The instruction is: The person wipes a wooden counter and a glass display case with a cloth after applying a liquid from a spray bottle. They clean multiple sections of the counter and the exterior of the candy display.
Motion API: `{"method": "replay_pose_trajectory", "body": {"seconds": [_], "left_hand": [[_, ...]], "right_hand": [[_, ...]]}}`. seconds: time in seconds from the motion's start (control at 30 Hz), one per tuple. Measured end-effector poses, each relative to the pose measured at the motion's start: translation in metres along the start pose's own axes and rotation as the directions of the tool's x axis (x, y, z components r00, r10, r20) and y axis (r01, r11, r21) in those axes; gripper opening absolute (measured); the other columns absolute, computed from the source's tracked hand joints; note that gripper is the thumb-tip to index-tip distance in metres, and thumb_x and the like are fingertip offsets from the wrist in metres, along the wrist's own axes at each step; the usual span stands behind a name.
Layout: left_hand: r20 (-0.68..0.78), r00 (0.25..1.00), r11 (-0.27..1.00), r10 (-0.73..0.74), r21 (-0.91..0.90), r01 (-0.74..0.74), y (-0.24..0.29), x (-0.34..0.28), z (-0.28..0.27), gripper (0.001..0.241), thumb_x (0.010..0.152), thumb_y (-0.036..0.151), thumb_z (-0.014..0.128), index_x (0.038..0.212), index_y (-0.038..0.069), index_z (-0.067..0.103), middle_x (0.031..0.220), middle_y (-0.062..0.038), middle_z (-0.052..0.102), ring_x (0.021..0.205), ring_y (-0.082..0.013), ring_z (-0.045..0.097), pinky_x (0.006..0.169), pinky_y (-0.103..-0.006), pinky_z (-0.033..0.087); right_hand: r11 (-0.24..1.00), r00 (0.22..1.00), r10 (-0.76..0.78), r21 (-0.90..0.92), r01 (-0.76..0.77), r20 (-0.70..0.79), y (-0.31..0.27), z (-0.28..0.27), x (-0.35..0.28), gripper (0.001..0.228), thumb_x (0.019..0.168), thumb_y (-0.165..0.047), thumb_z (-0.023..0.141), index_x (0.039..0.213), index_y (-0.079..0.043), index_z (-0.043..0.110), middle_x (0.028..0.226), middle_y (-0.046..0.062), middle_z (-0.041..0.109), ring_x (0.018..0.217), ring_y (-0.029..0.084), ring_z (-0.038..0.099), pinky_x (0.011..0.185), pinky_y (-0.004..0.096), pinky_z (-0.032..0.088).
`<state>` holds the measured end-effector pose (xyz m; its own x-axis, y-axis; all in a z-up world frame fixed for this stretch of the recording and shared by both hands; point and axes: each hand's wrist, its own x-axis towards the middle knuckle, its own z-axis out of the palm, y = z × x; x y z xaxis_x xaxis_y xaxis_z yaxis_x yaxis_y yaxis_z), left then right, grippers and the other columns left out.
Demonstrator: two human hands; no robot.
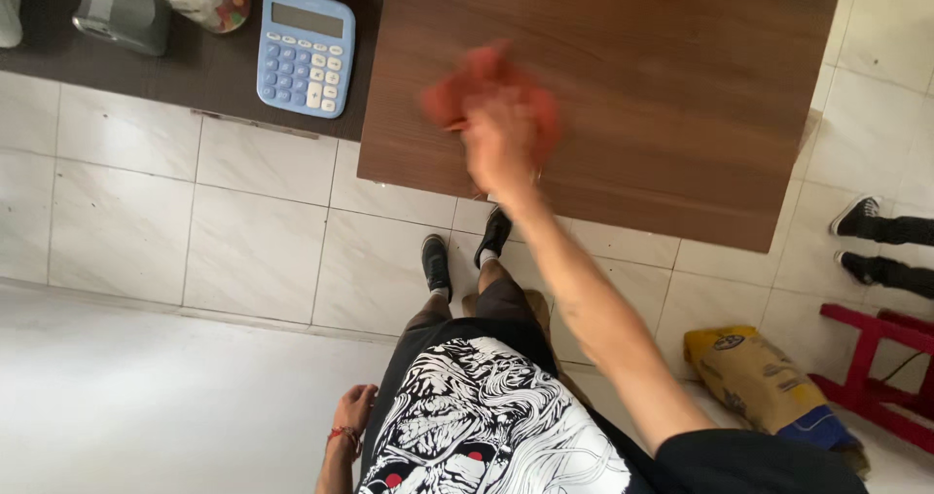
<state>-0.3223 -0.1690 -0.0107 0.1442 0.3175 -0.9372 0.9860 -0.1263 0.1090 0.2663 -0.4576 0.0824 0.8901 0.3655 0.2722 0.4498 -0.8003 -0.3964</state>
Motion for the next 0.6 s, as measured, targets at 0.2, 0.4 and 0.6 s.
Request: {"method": "replay_pose_trajectory", "body": {"seconds": [0.2, 0.4, 0.6], "left_hand": [[0.069, 0.994, 0.96, -0.09, -0.258, 0.105, -0.022, -0.006, -0.029, 0.042, 0.116, 0.034, 0.083, 0.134, -0.003, 0.091, 0.111, -0.027, 0.097, 0.091, -0.0359, 0.086, 0.071, -0.0444, 0.06], [0.109, 0.994, 0.959, -0.029, -0.277, 0.058, 0.005, 0.019, -0.053, 0.036, 0.12, 0.025, 0.078, 0.14, -0.004, 0.087, 0.118, -0.029, 0.095, 0.102, -0.0409, 0.088, 0.082, -0.0491, 0.067], [0.107, 0.992, 0.996, 0.061, -0.078, -0.053, 0.067, 0.032, -0.066, 0.04, 0.123, 0.033, 0.076, 0.142, 0.001, 0.09, 0.127, -0.025, 0.097, 0.111, -0.0371, 0.089, 0.092, -0.0486, 0.07]], "right_hand": [[0.999, 0.997, -0.02, 0.04, 0.017, 0.078, -0.148, 0.028, -0.049, 0.051, 0.131, -0.027, 0.072, 0.181, -0.015, 0.07, 0.198, 0.017, 0.056, 0.185, 0.046, 0.052, 0.154, 0.07, 0.04], [0.995, 0.988, 0.085, -0.071, -0.076, 0.127, -0.081, -0.023, -0.137, 0.06, 0.131, -0.026, 0.074, 0.19, -0.028, 0.061, 0.203, 0.009, 0.053, 0.189, 0.039, 0.05, 0.155, 0.067, 0.039], [0.938, 0.943, 0.33, -0.103, -0.332, -0.038, 0.024, -0.167, -0.18, 0.065, 0.124, -0.02, 0.041, 0.181, -0.012, 0.073, 0.193, 0.021, 0.066, 0.111, 0.046, 0.077, 0.069, 0.066, 0.054]]}}
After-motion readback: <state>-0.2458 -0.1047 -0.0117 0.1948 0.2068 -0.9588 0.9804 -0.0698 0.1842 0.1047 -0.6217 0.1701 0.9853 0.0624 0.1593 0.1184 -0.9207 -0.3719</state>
